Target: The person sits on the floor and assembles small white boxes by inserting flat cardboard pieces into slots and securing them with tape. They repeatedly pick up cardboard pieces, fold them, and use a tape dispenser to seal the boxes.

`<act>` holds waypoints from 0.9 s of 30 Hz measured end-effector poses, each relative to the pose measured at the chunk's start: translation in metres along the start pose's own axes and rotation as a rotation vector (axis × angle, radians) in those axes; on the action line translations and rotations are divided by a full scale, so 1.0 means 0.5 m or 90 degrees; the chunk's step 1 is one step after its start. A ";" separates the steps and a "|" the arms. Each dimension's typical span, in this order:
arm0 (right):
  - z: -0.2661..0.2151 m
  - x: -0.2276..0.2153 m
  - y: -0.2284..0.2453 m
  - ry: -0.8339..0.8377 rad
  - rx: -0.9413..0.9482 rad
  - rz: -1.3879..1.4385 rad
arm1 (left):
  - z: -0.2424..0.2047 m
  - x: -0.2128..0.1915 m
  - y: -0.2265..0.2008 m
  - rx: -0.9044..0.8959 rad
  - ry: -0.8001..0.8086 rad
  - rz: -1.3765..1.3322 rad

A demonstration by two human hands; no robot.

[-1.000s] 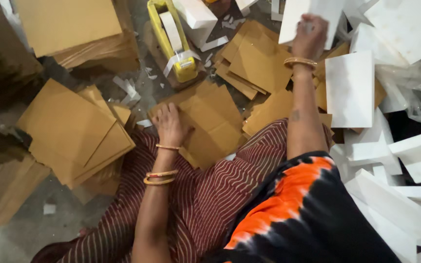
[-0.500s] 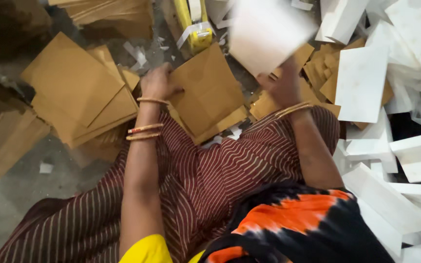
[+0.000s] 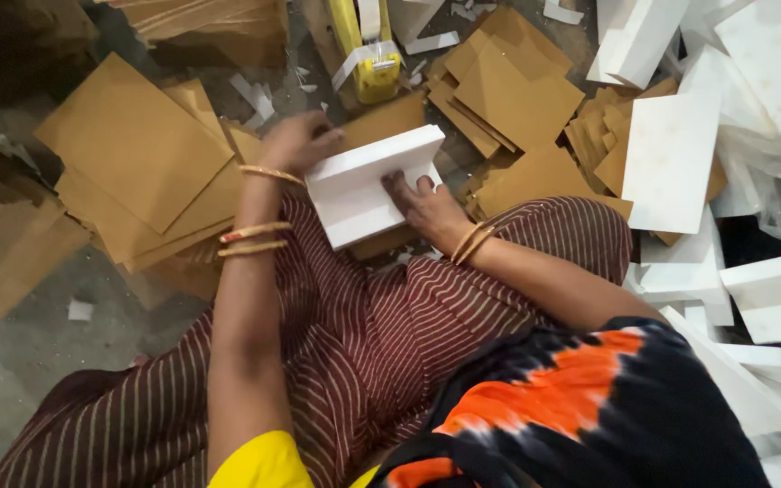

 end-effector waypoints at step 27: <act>0.096 0.007 -0.235 -0.197 0.225 0.961 | -0.127 0.053 -0.175 0.277 -0.290 0.243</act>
Point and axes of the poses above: each hand's wrist, its own z-axis towards the middle knuckle, its own x-axis out of the palm, y = z × x, the point moved 8 cm from there along z, towards the middle knuckle, and after that the axes turned 5 degrees about -y, right-handed, at the moved point
